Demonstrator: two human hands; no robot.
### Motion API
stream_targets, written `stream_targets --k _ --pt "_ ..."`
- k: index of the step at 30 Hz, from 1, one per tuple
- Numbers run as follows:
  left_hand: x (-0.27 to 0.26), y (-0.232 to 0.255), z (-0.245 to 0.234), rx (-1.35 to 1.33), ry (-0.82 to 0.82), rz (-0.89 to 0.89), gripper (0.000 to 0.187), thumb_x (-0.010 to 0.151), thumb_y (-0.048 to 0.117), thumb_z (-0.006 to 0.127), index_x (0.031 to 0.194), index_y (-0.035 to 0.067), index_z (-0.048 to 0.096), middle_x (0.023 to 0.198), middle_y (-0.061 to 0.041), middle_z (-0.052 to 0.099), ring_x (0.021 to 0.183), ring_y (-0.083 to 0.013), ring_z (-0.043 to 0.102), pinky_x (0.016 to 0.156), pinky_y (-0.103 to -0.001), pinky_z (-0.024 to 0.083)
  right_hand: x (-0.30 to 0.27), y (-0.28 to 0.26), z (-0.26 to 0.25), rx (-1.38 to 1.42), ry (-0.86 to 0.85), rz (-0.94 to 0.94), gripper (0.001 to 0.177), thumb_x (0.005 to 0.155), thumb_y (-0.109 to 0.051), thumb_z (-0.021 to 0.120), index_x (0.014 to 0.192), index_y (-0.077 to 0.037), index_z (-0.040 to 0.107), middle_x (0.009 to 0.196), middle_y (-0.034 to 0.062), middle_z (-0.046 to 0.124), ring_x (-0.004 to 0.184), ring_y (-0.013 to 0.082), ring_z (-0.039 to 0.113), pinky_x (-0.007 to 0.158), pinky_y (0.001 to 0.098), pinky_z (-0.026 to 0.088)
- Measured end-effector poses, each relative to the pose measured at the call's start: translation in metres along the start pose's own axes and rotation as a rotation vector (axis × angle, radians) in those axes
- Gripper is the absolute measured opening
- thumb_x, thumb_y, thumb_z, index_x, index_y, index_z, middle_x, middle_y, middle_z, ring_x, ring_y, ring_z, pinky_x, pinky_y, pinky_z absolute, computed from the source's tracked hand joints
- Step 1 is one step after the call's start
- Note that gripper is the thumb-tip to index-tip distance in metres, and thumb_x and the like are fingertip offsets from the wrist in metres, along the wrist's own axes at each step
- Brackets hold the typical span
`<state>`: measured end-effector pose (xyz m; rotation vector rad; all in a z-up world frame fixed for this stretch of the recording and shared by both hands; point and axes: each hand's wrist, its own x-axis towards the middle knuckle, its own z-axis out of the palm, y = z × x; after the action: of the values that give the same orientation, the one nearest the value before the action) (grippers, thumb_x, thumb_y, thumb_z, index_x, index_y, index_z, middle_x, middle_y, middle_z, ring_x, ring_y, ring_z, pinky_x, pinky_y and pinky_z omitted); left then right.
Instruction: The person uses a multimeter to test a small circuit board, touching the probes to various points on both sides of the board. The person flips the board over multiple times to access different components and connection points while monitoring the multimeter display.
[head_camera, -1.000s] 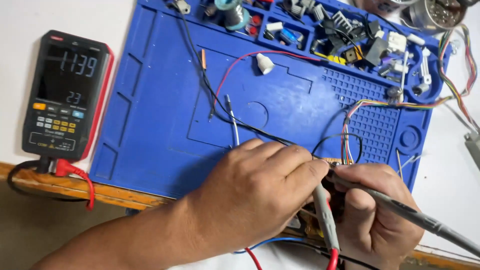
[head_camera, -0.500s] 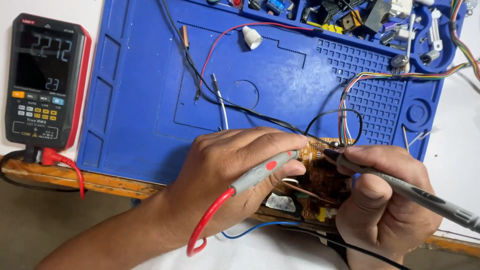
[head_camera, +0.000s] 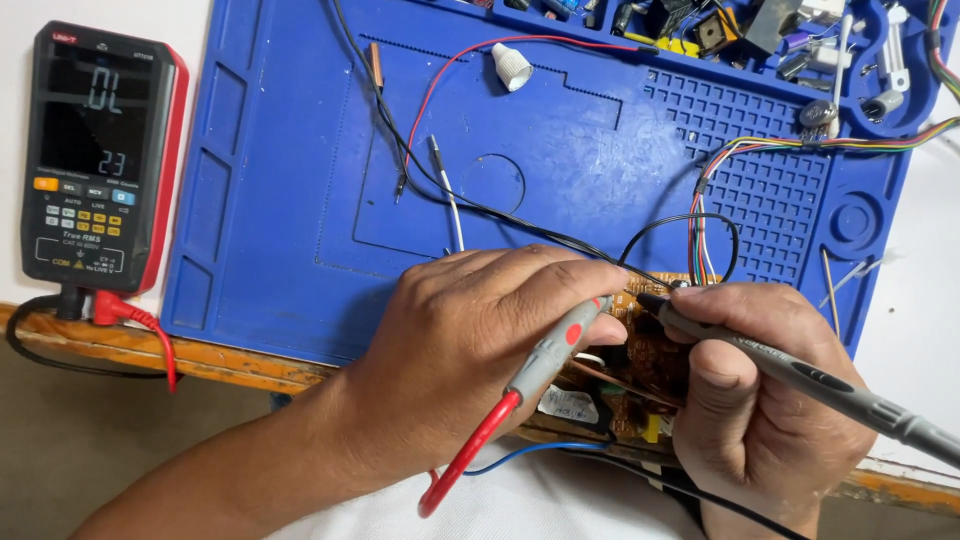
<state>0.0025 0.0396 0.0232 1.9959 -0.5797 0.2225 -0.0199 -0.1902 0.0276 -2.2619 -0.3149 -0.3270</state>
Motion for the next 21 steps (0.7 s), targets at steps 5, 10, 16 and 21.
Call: stream_targets --k 5,10,16,21 --pt "0.000 0.000 0.001 0.021 -0.002 -0.013 0.023 0.115 0.018 0.086 0.134 0.013 0.073 0.118 -0.005 0.086 0.100 -0.0271 0.086 0.086 -0.042 0.063 0.000 0.002 0.001 0.002 -0.004 -0.021 0.051 0.121 -0.032 0.050 0.120 0.013 0.074 0.110 0.0250 0.077 0.096 0.0321 0.076 0.093 0.0401 0.059" --pt "0.000 -0.001 0.005 0.089 0.039 0.034 0.019 0.117 0.019 0.084 0.131 0.012 0.074 0.118 -0.006 0.084 0.098 -0.0283 0.083 0.087 -0.044 0.064 0.002 0.002 -0.001 -0.017 -0.012 -0.073 0.050 0.120 -0.031 0.051 0.118 0.013 0.074 0.110 0.0246 0.079 0.096 0.0329 0.077 0.093 0.0420 0.061" --pt "0.000 -0.002 0.007 0.087 0.022 0.040 0.025 0.115 0.017 0.090 0.133 0.013 0.074 0.119 -0.004 0.085 0.100 -0.0266 0.084 0.085 -0.043 0.062 0.003 0.005 -0.001 -0.015 -0.017 -0.060 0.047 0.120 -0.030 0.052 0.118 0.012 0.074 0.110 0.0241 0.079 0.096 0.0325 0.078 0.094 0.0415 0.061" --pt "-0.002 0.000 0.009 0.171 0.035 0.075 0.020 0.120 0.025 0.079 0.135 0.012 0.076 0.112 -0.005 0.083 0.093 -0.0326 0.079 0.084 -0.050 0.060 0.006 -0.005 0.000 -0.008 -0.038 -0.027 0.048 0.119 -0.029 0.053 0.121 0.013 0.075 0.107 0.0242 0.078 0.095 0.0325 0.076 0.092 0.0401 0.059"
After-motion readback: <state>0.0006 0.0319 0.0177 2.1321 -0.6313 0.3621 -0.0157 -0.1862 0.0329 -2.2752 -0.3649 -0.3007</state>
